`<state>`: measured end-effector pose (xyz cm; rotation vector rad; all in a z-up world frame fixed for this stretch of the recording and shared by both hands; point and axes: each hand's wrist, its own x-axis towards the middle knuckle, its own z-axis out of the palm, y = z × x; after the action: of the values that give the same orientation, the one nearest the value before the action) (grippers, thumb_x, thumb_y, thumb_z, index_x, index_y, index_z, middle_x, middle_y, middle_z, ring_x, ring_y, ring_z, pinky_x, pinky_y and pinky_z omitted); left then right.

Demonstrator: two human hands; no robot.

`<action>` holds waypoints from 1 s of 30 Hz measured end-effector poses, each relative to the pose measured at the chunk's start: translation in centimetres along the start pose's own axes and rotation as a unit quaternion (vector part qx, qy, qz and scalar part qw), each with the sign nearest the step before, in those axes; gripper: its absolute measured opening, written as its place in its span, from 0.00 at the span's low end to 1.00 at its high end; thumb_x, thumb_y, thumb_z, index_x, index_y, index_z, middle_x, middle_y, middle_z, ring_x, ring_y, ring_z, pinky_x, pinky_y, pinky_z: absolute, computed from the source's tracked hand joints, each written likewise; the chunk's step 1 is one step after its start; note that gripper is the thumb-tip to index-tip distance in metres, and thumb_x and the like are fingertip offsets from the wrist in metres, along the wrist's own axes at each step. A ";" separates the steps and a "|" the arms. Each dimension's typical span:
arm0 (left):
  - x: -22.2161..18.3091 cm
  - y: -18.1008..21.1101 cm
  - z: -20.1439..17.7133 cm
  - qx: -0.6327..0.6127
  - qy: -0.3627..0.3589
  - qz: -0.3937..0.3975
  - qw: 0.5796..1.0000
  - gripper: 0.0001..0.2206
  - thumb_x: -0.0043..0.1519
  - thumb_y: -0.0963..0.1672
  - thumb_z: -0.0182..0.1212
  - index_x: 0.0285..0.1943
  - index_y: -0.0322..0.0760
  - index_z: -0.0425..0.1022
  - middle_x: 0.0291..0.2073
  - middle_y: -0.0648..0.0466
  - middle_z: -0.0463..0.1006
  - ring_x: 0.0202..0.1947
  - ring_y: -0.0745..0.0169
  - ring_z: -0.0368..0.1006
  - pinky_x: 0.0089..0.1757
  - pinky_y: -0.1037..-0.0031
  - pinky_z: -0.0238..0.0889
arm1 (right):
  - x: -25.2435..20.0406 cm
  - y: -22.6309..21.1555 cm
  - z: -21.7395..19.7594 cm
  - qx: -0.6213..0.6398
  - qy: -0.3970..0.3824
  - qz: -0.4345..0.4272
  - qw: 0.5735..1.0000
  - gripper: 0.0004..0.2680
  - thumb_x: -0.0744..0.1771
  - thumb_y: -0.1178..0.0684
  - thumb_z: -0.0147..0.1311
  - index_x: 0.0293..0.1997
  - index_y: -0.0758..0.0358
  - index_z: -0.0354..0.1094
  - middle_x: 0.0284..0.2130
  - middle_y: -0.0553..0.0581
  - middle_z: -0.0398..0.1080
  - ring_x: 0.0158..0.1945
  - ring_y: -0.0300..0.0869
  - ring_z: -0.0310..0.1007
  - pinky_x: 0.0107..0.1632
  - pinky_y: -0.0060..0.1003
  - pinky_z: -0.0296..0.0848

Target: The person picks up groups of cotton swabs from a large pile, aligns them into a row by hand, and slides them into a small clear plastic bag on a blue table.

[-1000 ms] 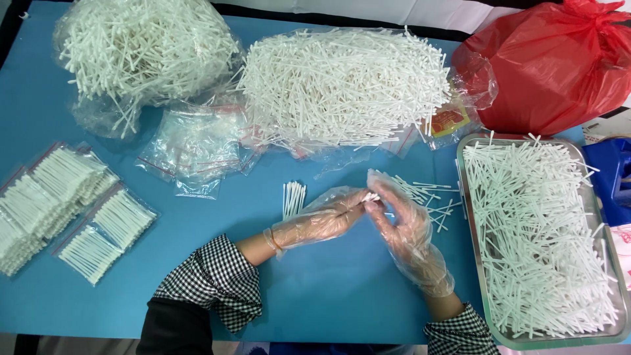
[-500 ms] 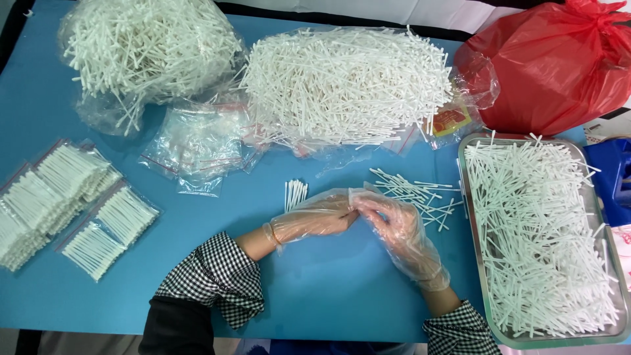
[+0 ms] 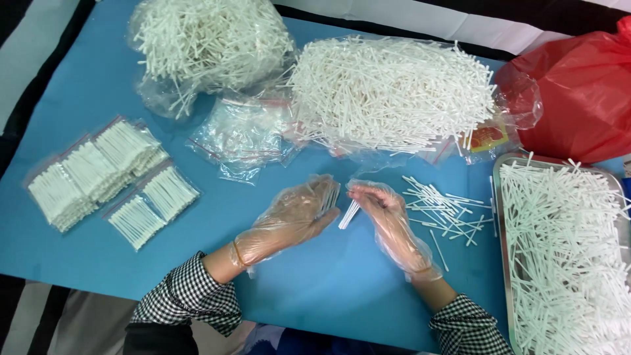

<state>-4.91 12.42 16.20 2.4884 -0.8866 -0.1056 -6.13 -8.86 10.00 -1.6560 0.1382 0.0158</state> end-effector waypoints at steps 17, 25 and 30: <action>-1.6 -5.3 1.8 -0.005 0.083 0.006 0.997 0.24 0.66 0.49 0.48 0.68 0.30 0.63 0.62 0.30 0.69 0.64 0.29 0.65 0.60 0.48 0.62 | -0.2 -3.9 5.4 -0.232 0.012 -0.279 0.932 0.12 0.74 0.50 0.43 0.57 0.61 0.72 0.54 0.61 0.75 0.63 0.54 0.71 0.62 0.49 0.71; -2.3 -10.3 -0.9 0.169 0.193 -0.117 0.959 0.25 0.60 0.50 0.62 0.65 0.37 0.68 0.61 0.38 0.71 0.63 0.38 0.68 0.60 0.51 0.61 | 5.1 -4.8 8.5 -0.336 -0.019 -0.386 0.859 0.06 0.71 0.48 0.54 0.51 0.49 0.75 0.45 0.47 0.78 0.54 0.44 0.78 0.54 0.39 0.75; -2.6 -14.0 0.0 0.197 0.145 -0.210 0.946 0.32 0.54 0.52 0.66 0.68 0.39 0.67 0.59 0.40 0.74 0.60 0.40 0.72 0.60 0.52 0.61 | 9.0 -2.8 11.8 -0.490 -0.132 -0.436 0.744 0.19 0.67 0.45 0.59 0.65 0.57 0.66 0.58 0.64 0.72 0.65 0.55 0.69 0.68 0.56 0.64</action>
<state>1.11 23.39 9.31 2.9273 -0.2602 0.3211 3.90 2.38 10.92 -2.5917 -1.0538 -0.4641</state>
